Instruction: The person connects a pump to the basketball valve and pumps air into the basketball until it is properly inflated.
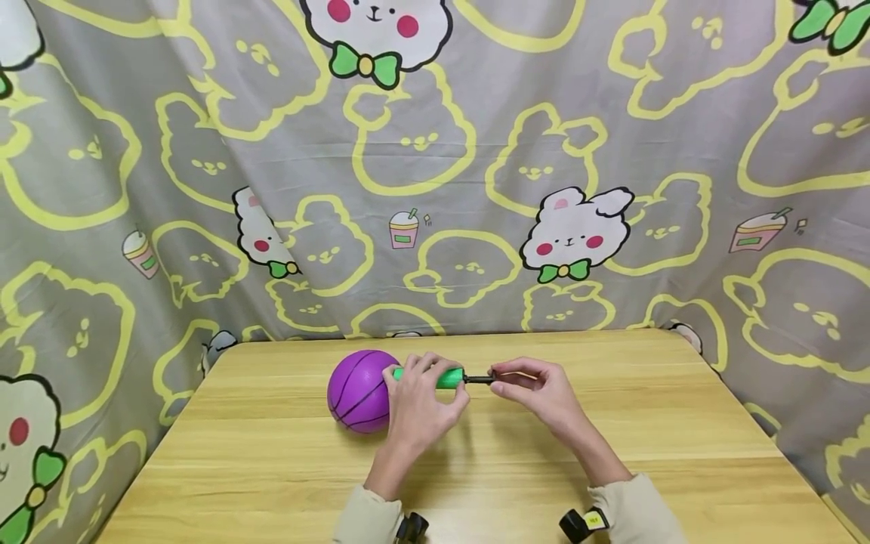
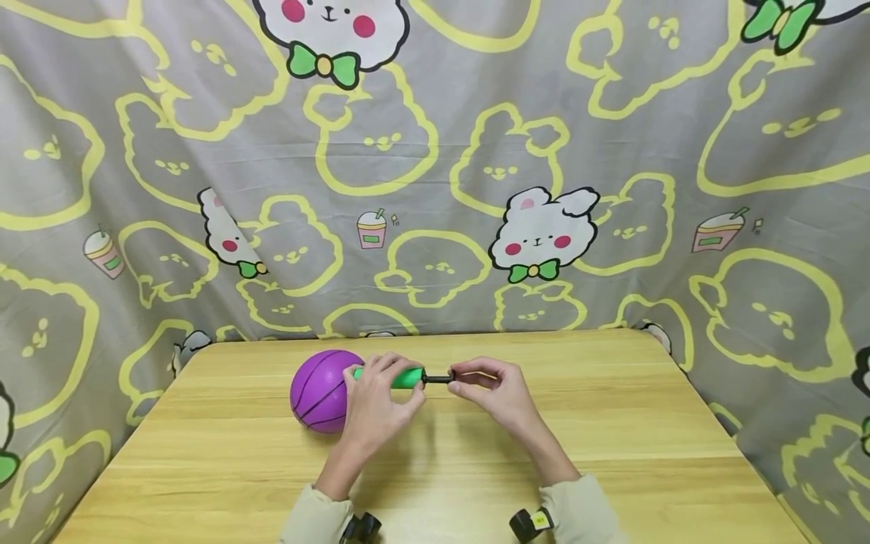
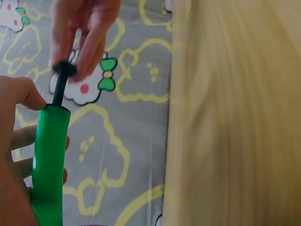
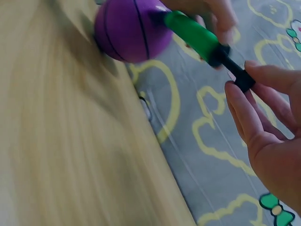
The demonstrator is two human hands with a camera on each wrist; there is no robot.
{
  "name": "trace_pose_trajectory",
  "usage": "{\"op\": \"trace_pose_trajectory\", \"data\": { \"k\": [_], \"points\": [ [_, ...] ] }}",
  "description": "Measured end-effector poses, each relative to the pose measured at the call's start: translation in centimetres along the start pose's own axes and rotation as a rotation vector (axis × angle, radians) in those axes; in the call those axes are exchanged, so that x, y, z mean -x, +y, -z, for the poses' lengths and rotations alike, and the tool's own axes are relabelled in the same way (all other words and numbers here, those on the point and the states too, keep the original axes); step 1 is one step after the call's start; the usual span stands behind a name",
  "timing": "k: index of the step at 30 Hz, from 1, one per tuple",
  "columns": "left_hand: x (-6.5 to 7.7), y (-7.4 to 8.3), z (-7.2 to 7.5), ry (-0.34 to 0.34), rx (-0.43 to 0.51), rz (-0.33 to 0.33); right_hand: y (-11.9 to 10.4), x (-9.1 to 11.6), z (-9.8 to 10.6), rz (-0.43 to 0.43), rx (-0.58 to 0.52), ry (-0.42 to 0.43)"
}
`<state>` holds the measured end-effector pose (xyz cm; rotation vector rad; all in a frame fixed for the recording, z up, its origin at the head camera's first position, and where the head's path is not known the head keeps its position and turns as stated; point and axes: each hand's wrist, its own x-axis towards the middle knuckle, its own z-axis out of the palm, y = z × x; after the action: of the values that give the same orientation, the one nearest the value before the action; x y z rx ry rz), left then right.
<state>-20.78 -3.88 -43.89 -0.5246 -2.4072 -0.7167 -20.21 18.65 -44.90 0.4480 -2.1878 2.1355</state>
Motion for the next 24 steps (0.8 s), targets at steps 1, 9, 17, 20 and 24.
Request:
{"op": "trace_pose_trajectory", "data": {
  "k": [1,9,17,20,24],
  "points": [
    [-0.1,-0.2,0.1,0.006,0.004,0.005,0.0,0.0,0.3,0.005,0.002,0.001],
    [-0.5,-1.7,1.1,0.041,0.043,0.042,-0.7,0.0,3.2,0.021,0.024,0.025],
    [-0.8,-2.0,1.2,0.031,0.047,0.044,-1.1,0.2,4.2,0.009,0.035,0.022],
    [-0.7,-2.0,1.2,0.027,0.048,0.048,-1.1,0.2,4.2,0.003,0.029,0.021],
    [-0.6,-1.9,1.2,0.032,0.054,0.056,-1.1,0.2,4.1,0.004,0.019,0.020]
  ]
}}
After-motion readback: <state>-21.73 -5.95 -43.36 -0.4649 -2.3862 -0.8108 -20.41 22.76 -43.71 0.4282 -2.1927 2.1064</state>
